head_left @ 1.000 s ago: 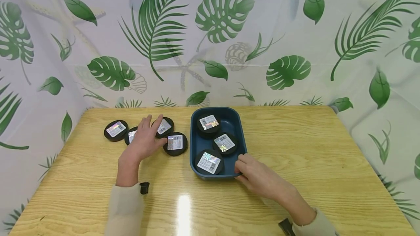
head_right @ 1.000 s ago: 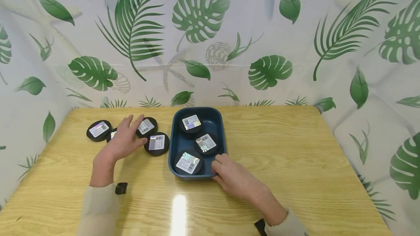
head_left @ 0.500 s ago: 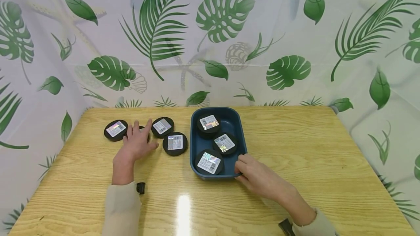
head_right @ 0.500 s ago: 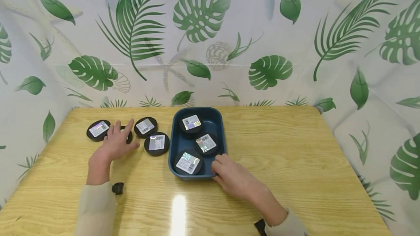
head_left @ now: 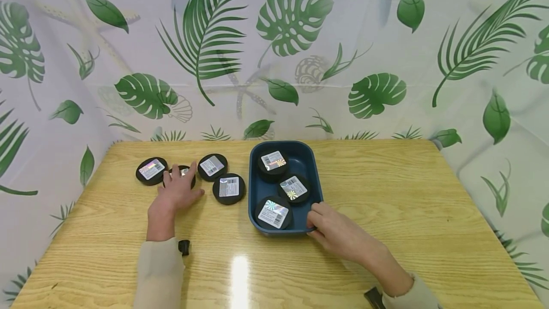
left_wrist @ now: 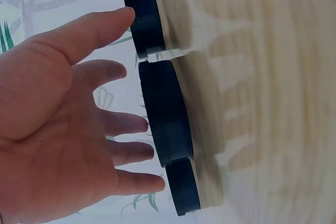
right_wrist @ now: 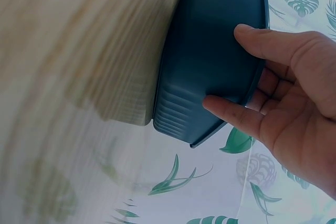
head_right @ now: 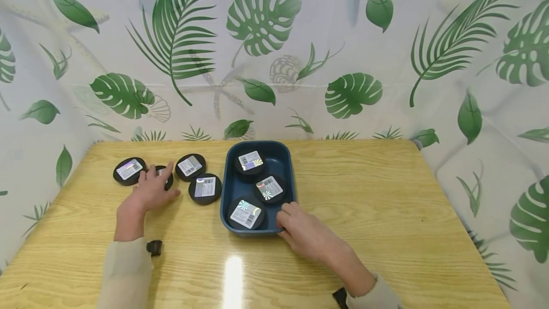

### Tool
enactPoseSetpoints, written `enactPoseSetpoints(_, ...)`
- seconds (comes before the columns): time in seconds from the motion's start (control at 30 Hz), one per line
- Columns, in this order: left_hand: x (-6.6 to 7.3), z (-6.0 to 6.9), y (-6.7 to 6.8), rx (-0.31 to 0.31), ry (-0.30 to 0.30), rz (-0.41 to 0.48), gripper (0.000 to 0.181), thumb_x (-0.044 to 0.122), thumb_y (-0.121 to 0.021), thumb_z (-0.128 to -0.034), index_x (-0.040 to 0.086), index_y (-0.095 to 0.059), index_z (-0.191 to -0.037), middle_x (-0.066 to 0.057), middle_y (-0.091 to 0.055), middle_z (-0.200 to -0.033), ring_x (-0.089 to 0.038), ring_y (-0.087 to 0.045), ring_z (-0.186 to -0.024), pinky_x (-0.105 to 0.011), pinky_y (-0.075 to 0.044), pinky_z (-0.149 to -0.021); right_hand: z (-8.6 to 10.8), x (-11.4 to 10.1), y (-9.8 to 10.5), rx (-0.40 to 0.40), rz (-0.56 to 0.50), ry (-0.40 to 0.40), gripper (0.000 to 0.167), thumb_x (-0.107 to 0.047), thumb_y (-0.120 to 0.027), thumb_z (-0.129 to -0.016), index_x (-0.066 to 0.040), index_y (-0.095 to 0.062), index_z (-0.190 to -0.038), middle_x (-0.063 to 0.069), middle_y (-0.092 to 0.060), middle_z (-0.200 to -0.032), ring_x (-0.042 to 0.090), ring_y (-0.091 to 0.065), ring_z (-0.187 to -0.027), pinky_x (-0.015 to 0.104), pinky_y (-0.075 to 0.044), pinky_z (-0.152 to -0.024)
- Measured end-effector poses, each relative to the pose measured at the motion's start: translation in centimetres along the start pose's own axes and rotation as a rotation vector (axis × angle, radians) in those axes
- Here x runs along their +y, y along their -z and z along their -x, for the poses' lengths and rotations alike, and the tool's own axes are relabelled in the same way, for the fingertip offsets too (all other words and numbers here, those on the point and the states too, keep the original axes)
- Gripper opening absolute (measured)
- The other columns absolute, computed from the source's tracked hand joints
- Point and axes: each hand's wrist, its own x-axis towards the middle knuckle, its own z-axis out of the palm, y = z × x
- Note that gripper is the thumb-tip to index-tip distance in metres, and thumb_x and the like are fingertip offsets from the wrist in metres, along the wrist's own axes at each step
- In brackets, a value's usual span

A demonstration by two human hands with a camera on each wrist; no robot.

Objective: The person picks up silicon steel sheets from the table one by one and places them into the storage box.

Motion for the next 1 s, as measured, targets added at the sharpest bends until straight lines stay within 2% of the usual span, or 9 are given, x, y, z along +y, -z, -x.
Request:
enactPoseSetpoints(0.3, -0.11, 0.05, 0.10, -0.044, 0.009, 0.032, 0.077, 0.025, -0.057, -0.0977, 0.005, -0.015, -0.159, -0.041, 0.006, -0.155, -0.062, 0.009, -0.141, -0.080, -0.015, -0.103, -0.04, 0.08, 0.02, 0.007, -0.004, 0.005, 0.021, -0.005, -0.077, -0.084, -0.014, -0.058, -0.083, -0.007, -0.045, -0.083, 0.008, -0.042, -0.076, 0.023, -0.044, -0.066)
enactPoseSetpoints(0.67, -0.41, 0.06, 0.10, -0.021, 0.005, -0.011, 0.078, 0.022, -0.060, -0.0943, -0.001, -0.018, -0.156, -0.041, -0.003, -0.154, -0.062, 0.001, -0.141, -0.079, -0.020, -0.102, -0.12, -0.05, 0.10, 0.004, -0.002, 0.001, 0.022, -0.005, -0.078, -0.084, -0.014, -0.058, -0.082, -0.007, -0.045, -0.082, 0.008, -0.042, -0.076, 0.023, -0.043, -0.066)
enactPoseSetpoints(1.0, -0.38, 0.06, 0.13, 0.001, 0.004, -0.060, 0.075, 0.022, -0.059, -0.0958, -0.004, -0.020, -0.155, -0.040, -0.011, -0.154, -0.060, -0.008, -0.141, -0.076, -0.025, -0.103, -0.15, 0.02, 0.03, 0.007, 0.002, 0.000, 0.022, -0.005, -0.078, -0.084, -0.014, -0.057, -0.083, -0.007, -0.045, -0.083, 0.008, -0.042, -0.076, 0.023, -0.043, -0.066)
